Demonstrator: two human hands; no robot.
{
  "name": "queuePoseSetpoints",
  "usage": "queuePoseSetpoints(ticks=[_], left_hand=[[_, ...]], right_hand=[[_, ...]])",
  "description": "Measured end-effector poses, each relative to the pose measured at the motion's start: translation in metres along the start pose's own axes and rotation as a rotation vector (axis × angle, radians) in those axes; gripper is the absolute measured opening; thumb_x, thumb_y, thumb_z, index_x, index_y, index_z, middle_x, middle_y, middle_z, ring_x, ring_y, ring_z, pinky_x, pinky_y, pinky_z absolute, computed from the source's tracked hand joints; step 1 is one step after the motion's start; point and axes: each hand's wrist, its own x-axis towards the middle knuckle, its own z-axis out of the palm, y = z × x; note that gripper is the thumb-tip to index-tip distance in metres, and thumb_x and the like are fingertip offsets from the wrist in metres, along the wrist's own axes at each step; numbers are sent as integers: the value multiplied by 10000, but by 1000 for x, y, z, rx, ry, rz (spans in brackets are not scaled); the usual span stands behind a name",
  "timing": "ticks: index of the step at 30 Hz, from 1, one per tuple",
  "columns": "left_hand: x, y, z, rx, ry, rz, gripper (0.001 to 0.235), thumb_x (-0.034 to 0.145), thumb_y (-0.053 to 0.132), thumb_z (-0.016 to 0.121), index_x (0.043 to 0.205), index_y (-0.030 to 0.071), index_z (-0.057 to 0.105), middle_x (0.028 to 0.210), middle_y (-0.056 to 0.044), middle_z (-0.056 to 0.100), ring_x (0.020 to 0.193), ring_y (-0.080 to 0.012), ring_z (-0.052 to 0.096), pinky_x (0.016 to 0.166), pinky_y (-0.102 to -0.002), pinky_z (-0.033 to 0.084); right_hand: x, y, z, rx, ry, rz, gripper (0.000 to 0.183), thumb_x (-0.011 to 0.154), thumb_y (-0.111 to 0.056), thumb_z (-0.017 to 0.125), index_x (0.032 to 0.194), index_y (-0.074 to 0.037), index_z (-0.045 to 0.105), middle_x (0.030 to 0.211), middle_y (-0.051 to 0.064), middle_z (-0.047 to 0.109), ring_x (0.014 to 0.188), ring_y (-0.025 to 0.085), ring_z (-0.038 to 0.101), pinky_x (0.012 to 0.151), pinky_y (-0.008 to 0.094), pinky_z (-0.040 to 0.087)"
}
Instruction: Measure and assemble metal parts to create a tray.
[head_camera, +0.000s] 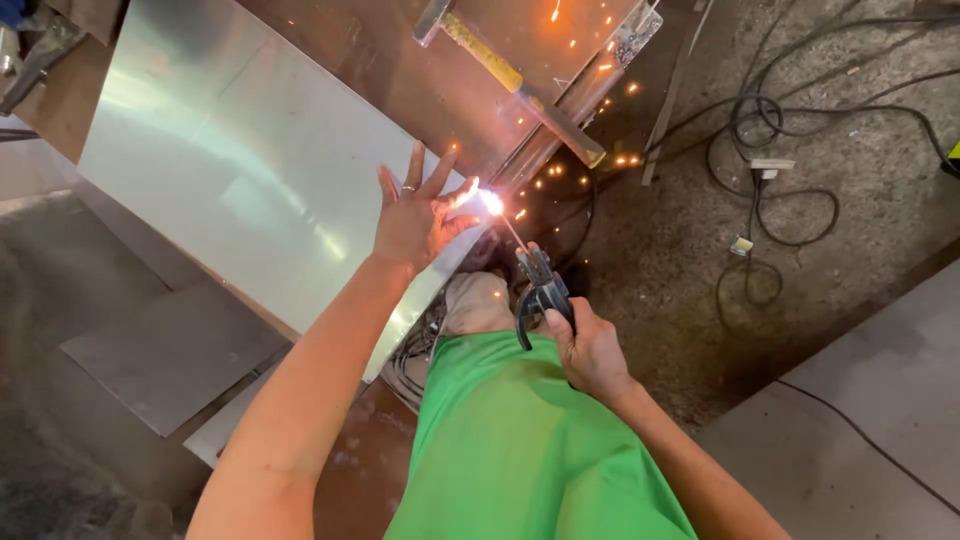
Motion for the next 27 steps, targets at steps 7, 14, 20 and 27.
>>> queuePoseSetpoints(ticks=[7,14,20,27], left_hand=[[-2,-2,5,0,47,17,582,913,612,589,1448,383,579,1680,51,249,1550,-362,146,1127,-799,160],[-1,-1,3,-4,49,22,587,907,622,583,1441,379,588,1676,37,260,1553,-371,142,1116,-807,154],[-1,0,2,-11,43,13,598,890,621,595,1434,373,592,1675,36,267,1552,-365,132,1119,-807,141],[-3,0,1,-42,41,2,598,883,608,613,1432,372,594,1676,44,266,1558,-358,126,1137,-799,128]], right_hand=[[-4,-5,-7,19,4,30,334,1015,-365,565,1064,-36,591,670,190,622,549,374,630,493,455,474],[-6,-1,-4,11,73,12,333,1037,-373,581,1041,-41,587,723,199,646,633,407,654,532,458,497],[-7,0,-3,-1,62,56,331,1023,-371,588,1049,-42,591,711,199,652,636,407,668,536,463,501],[-6,-5,-5,17,61,57,340,1023,-362,584,1069,-25,592,688,184,644,603,370,672,526,447,499]])
